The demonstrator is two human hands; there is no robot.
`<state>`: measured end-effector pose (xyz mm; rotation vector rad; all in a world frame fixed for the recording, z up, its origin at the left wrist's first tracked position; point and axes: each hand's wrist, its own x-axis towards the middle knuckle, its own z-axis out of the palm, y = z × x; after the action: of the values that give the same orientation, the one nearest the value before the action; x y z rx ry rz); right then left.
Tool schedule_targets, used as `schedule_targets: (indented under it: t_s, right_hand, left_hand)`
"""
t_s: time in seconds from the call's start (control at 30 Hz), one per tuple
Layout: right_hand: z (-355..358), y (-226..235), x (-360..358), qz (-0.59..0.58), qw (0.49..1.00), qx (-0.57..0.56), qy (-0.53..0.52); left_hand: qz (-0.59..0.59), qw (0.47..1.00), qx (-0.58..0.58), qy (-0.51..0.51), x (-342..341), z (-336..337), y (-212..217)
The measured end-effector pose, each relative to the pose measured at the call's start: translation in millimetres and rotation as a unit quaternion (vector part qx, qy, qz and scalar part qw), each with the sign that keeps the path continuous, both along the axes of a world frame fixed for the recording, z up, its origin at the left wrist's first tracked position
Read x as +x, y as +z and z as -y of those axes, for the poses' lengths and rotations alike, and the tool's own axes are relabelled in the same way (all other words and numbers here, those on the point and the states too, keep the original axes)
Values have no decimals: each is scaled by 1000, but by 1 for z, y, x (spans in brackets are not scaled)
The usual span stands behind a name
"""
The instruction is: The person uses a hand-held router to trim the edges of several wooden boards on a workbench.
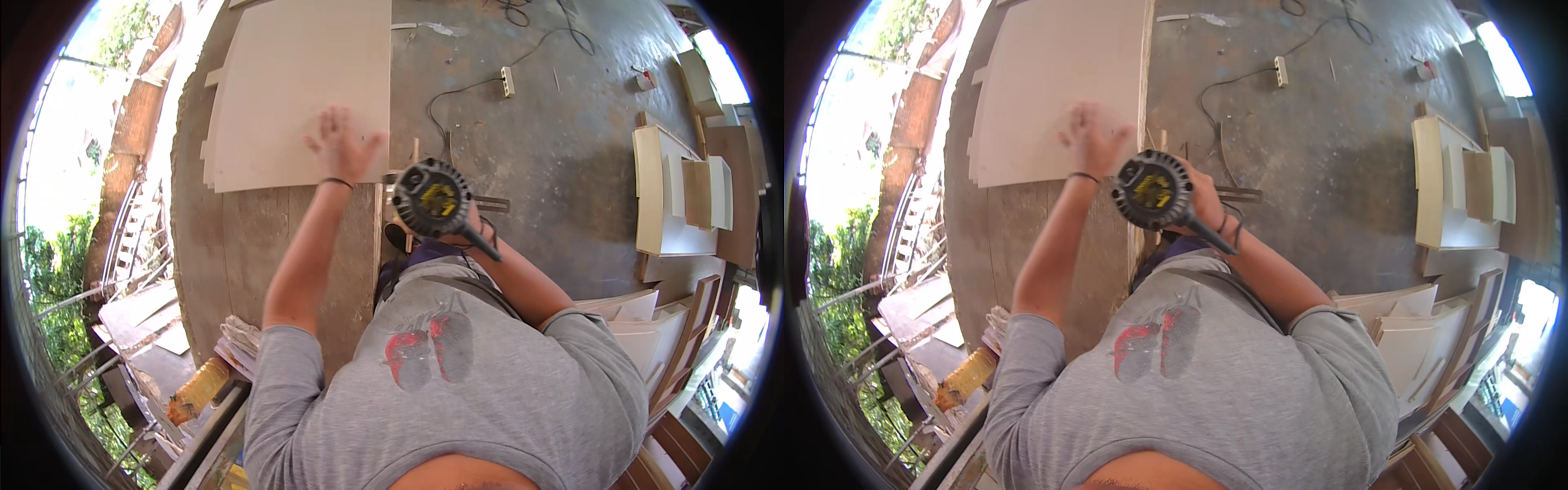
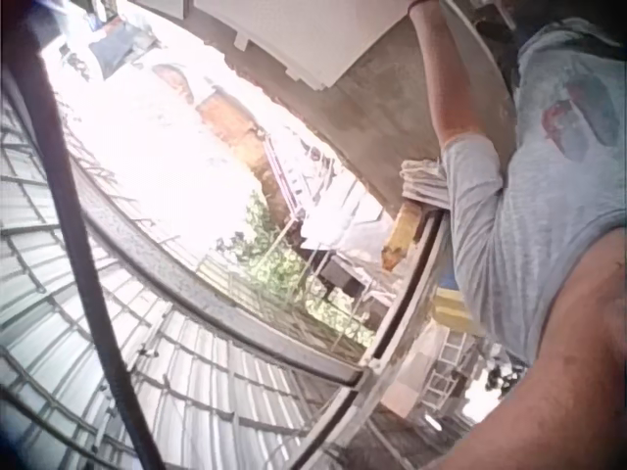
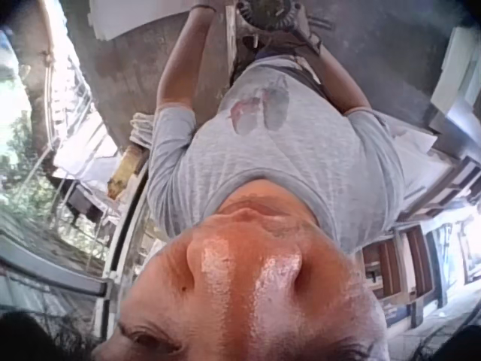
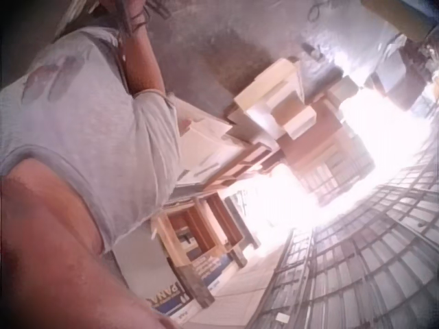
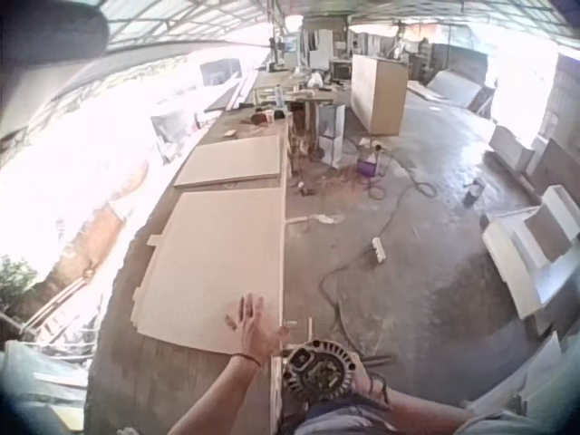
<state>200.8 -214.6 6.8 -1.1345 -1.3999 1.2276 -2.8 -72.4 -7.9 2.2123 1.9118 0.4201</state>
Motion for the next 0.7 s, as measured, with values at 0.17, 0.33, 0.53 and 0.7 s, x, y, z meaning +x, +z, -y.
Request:
schedule_targets:
  t_s: [0.17, 0.33, 0.53, 0.7]
  right_hand:
    - [-3, 17, 36, 284, 915, 270, -99]
    - [-8, 65, 71, 139, 971, 158, -115]
    - [-17, 70, 107, 104, 963, 173, -180]
    - [-31, 57, 140, 111, 955, 164, -220]
  left_hand:
    - [-19, 999, 6, -34, 31, 30, 2]
    - [6, 999, -8, -45, 15, 47, 0]
    - [-28, 995, -42, -82, -42, 91, 8]
    - [-60, 983, -115, -131, -113, 131, 27]
